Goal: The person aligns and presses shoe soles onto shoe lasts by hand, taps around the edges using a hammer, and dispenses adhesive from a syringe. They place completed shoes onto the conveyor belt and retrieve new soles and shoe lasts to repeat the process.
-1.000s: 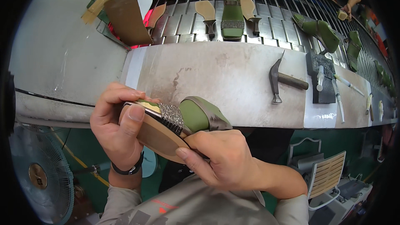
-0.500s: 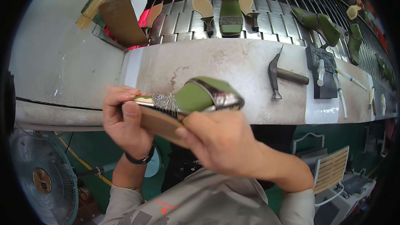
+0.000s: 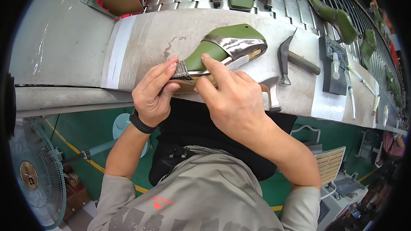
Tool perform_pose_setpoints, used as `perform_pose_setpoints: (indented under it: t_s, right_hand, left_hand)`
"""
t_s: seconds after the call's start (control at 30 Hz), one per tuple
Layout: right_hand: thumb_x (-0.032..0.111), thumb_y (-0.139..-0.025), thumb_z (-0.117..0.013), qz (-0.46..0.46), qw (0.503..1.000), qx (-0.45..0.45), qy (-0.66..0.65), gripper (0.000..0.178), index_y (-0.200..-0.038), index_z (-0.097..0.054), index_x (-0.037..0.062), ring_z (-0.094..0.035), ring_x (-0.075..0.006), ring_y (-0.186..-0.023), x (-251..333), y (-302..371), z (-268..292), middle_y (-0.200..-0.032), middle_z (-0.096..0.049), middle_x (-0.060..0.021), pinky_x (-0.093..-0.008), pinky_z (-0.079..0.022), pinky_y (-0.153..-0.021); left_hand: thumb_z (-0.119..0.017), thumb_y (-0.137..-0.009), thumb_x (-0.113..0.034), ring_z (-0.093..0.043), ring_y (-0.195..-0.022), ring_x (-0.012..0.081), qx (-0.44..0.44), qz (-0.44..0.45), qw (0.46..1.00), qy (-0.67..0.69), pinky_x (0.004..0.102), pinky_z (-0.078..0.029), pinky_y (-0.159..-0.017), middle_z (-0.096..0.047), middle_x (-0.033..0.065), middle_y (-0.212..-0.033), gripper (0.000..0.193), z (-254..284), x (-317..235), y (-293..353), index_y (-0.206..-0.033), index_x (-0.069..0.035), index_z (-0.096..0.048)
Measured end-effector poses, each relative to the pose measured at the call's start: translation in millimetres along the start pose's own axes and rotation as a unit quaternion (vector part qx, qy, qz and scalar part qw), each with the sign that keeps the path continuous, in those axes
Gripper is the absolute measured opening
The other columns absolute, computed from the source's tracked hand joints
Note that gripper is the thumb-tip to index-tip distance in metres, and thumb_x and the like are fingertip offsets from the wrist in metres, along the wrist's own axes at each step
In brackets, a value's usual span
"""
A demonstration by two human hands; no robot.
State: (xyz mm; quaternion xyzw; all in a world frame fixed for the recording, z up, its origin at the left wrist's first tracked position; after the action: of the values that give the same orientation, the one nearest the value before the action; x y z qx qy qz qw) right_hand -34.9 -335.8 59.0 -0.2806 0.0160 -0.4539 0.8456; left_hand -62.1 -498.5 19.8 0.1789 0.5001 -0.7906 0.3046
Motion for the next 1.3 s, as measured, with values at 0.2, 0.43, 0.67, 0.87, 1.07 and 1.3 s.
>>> perform_pose_setpoints:
  t_s: [0.2, 0.43, 0.67, 0.87, 1.07, 1.3]
  right_hand:
    - [0.012, -0.084, -0.079, -0.026, 0.999, 0.008, -0.029, 0.017, -0.091, -0.068, 0.0005, -0.073, -0.0282, -0.073, 1.3, -7.4, 4.1, -0.121, -0.071, -0.0214, -0.0382, -0.058, -0.068]
    - [0.011, -0.083, -0.079, -0.026, 0.999, 0.003, -0.040, 0.016, -0.089, -0.069, -0.0002, -0.073, -0.0287, -0.073, 2.1, -12.8, 8.2, -0.117, -0.072, -0.0211, -0.0382, -0.059, -0.068]
    - [0.010, -0.082, -0.079, -0.028, 0.999, 0.004, -0.037, 0.015, -0.089, -0.069, 0.0006, -0.073, -0.0294, -0.073, -6.2, -7.8, 12.9, -0.118, -0.073, -0.0180, -0.0390, -0.060, -0.071]
    - [0.008, -0.082, -0.071, -0.042, 0.991, 0.077, 0.100, 0.011, -0.091, -0.068, 0.0043, -0.070, -0.0311, -0.101, -45.2, 22.7, 43.9, -0.124, -0.070, -0.0157, -0.0443, -0.056, -0.091]
    - [0.003, -0.080, -0.067, -0.053, 0.978, 0.030, 0.200, 0.016, -0.096, -0.067, 0.0044, -0.067, -0.0322, -0.104, -54.3, 17.6, 88.6, -0.115, -0.070, -0.0124, -0.0451, -0.052, -0.098]
    - [-0.004, -0.075, -0.084, -0.159, 0.970, -0.129, -0.130, 0.066, -0.137, -0.064, 0.0045, -0.071, -0.0282, -0.085, -63.5, 9.1, 104.0, -0.109, -0.072, -0.0123, -0.0366, -0.058, -0.072]
  left_hand:
    - [-0.076, -0.098, -0.003, -0.075, -0.112, 0.0354, -0.024, 0.000, 0.999, -0.045, 0.0387, -0.060, -0.096, -0.075, 0.0252, -0.126, 0.029, 2.1, -9.6, -2.3, -0.126, 0.004, -0.074]
    - [-0.075, -0.098, 0.000, -0.077, -0.104, 0.0338, -0.045, -0.002, 0.997, -0.065, 0.0375, -0.061, -0.091, -0.078, 0.0238, -0.118, 0.022, 4.3, -14.7, -7.8, -0.119, 0.005, -0.076]
    - [-0.077, -0.096, 0.000, -0.078, -0.102, 0.0311, -0.030, 0.020, 0.997, -0.065, 0.0367, -0.060, -0.092, -0.079, 0.0227, -0.115, 0.018, 3.4, -24.2, -14.5, -0.114, 0.005, -0.077]
    - [-0.079, -0.096, -0.019, -0.076, -0.106, 0.0262, 0.182, 0.291, 0.939, 0.014, 0.0374, -0.057, -0.099, -0.080, 0.0186, -0.116, 0.030, -17.9, 17.4, -71.4, -0.115, 0.003, -0.078]
    - [-0.088, -0.083, -0.047, -0.071, -0.111, 0.0312, 0.326, 0.046, 0.943, -0.041, 0.0363, -0.055, -0.095, -0.075, 0.0221, -0.120, 0.067, -163.5, 36.6, -156.3, -0.129, 0.000, -0.072]
    - [-0.079, -0.089, -0.017, -0.063, -0.106, 0.0120, 0.192, 0.124, 0.933, 0.279, 0.0292, -0.051, -0.096, -0.069, 0.0054, -0.116, 0.036, -113.8, 43.6, -129.8, -0.120, -0.001, -0.069]
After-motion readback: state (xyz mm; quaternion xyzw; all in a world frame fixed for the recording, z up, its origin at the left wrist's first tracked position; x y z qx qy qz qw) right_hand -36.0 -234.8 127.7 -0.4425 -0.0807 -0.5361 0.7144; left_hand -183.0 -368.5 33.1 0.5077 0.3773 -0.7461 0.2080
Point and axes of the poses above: each hand's wrist, its own y-axis away from the middle knuckle, its own z-axis out of the back of the hand, x = y × z, the point moved 9 cm from there along -y, towards the middle knuckle
